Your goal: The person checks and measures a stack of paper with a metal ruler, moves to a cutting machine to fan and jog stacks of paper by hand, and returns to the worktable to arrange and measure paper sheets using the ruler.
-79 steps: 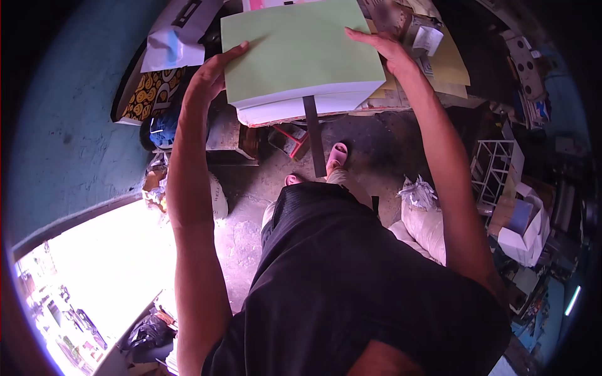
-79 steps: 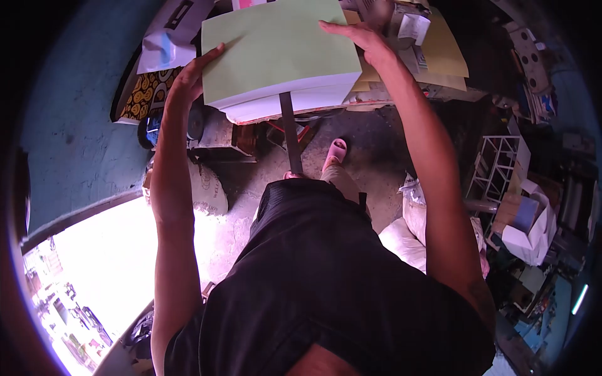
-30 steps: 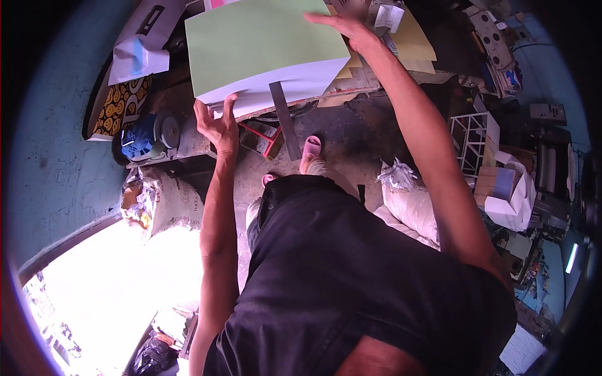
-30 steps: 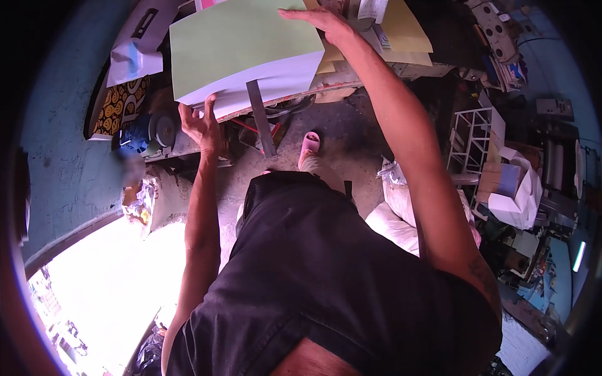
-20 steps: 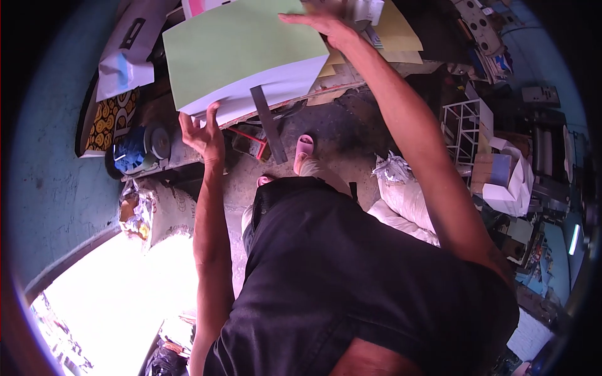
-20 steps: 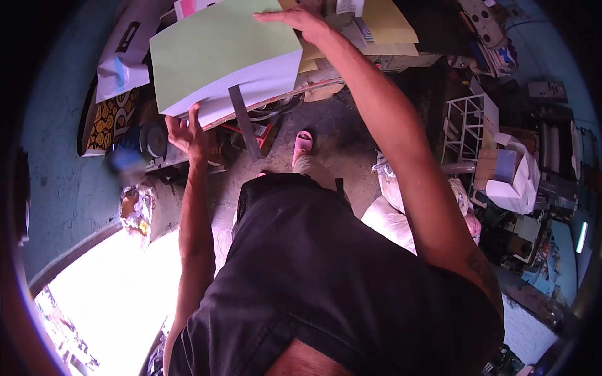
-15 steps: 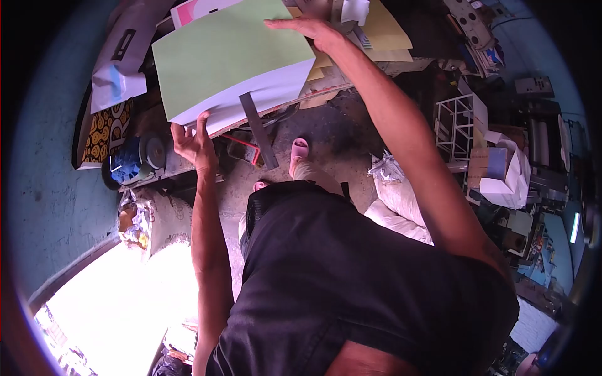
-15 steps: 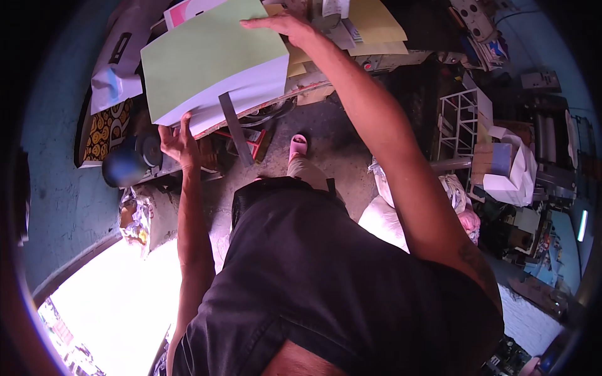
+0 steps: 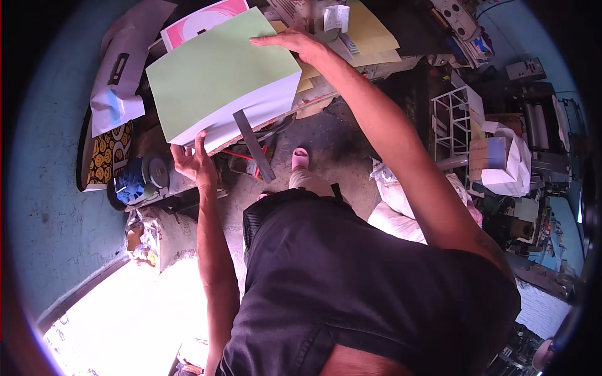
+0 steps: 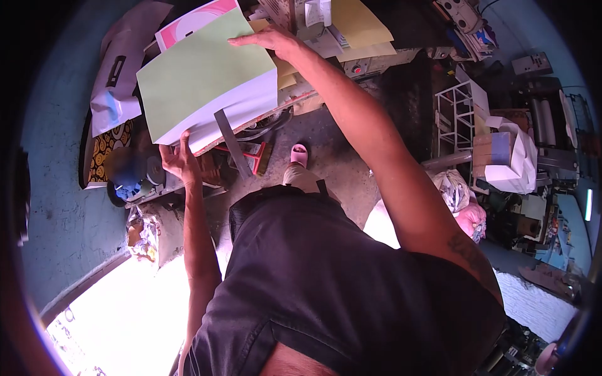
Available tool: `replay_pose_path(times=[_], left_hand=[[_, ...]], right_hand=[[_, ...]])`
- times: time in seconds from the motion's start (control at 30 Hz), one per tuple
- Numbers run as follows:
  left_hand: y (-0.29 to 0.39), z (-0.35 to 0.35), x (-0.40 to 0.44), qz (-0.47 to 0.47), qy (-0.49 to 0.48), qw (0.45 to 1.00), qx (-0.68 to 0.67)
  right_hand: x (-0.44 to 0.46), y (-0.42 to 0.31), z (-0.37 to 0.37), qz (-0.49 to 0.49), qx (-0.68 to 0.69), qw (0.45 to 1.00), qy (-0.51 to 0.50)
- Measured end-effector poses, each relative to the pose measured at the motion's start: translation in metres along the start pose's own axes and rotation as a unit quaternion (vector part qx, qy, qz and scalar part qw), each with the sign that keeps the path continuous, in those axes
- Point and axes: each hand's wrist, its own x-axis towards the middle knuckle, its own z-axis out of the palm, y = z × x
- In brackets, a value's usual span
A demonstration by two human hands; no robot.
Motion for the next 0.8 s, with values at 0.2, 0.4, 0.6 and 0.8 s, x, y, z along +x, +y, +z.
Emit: replay_pose_path(times=[0.2, 0.4, 0.6, 0.8], left_hand=[[-0.001, -0.005, -0.001, -0.029, -0.008, 0.999, 0.028], [0.075, -0.035, 0.043, 0.174, -0.008, 0.983, 0.058], [0.108, 0.024, 0.128, 0.306, -0.298, 0.794, 0.433], [0.071, 0.035, 0.125, 0.298, -0.304, 0.763, 0.487]], right_hand=[[-0.002, 0.005, -0.003, -0.007, -0.004, 1.000, 0.014], [-0.004, -0.008, 0.000, 0.004, -0.035, 0.999, 0.038], [0.001, -0.002, -0.001, 0.035, 0.017, 0.999, 0.031], [-0.006, -0.008, 0.002, 0.043, -0.008, 0.998, 0.051]])
